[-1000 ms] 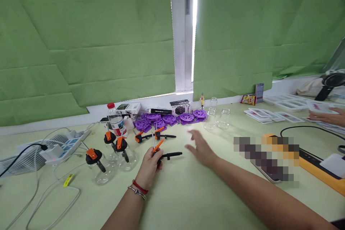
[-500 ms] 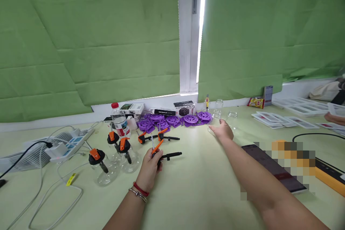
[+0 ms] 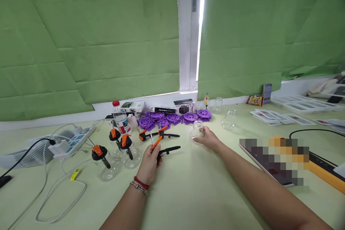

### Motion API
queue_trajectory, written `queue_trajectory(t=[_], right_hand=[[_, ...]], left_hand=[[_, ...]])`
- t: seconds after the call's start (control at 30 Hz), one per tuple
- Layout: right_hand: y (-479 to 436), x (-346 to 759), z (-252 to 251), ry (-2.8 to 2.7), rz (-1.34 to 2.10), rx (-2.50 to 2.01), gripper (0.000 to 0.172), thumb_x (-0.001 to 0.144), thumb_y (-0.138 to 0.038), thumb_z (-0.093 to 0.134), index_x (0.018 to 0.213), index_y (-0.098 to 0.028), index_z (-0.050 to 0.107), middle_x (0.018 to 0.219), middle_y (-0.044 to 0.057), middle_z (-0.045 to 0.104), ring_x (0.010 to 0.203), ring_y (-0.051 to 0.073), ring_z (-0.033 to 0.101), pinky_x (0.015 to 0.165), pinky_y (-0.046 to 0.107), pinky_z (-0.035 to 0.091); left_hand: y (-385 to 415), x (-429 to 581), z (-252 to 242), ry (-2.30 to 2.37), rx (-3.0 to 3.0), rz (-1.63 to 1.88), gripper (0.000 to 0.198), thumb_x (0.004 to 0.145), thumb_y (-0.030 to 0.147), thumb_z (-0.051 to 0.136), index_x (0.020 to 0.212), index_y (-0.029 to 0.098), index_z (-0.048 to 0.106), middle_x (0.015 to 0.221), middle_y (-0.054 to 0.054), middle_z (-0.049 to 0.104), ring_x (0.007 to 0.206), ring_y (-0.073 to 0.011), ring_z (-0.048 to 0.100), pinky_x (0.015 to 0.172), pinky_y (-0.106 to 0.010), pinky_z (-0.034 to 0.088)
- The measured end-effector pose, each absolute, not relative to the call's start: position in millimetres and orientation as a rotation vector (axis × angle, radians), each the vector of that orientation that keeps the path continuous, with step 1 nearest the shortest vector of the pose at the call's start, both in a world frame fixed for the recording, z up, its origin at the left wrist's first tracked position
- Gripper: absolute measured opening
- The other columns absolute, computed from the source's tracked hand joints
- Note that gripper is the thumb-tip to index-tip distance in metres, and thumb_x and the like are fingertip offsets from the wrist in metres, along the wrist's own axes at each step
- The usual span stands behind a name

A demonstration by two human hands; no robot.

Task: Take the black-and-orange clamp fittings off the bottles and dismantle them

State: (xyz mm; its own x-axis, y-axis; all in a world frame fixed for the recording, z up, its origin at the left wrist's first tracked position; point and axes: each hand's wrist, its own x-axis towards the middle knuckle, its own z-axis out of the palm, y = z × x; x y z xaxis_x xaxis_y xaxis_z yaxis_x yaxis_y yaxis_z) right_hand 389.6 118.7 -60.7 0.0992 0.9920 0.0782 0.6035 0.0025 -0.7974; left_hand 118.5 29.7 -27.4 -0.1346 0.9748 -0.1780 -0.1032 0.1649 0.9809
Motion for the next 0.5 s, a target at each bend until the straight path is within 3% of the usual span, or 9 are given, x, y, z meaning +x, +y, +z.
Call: queue_trajectory(t=[0.17,0.3,0.5], right_hand=[[94,380,-37,-1.832,0.699,-1.513,0.054,0.058,-0.027,0.071,0.109,-0.025,0.052,0.11,0.004,0.057,0.086,0.019,0.057,0.072,0.03,0.046],[80,380,-22,-2.033,0.401,-1.431,0.057,0.056,-0.008,0.061,0.11,-0.027,0.058,0.117,0.005,0.051,0.109,0.025,0.047,0.087,0.037,0.042],[66,374,-33,-2.138,0.314,-1.402,0.062,0.057,-0.006,0.059,0.115,-0.027,0.059,0.125,0.009,0.045,0.117,0.027,0.043,0.096,0.044,0.037]], left_hand=[[28,117,-26,1.316,0.926,1.249,0.042,0.072,0.059,0.057,0.087,0.02,0.05,0.065,0.005,0.05,0.047,-0.0062,0.044,0.046,-0.018,0.034],[28,116,-28,1.306,0.936,1.263,0.042,0.072,0.058,0.057,0.087,0.02,0.05,0.067,0.004,0.052,0.047,-0.0052,0.044,0.045,-0.018,0.033],[27,119,-31,1.285,1.01,1.258,0.042,0.073,0.059,0.056,0.086,0.02,0.048,0.062,0.007,0.048,0.044,-0.0045,0.043,0.044,-0.017,0.031]])
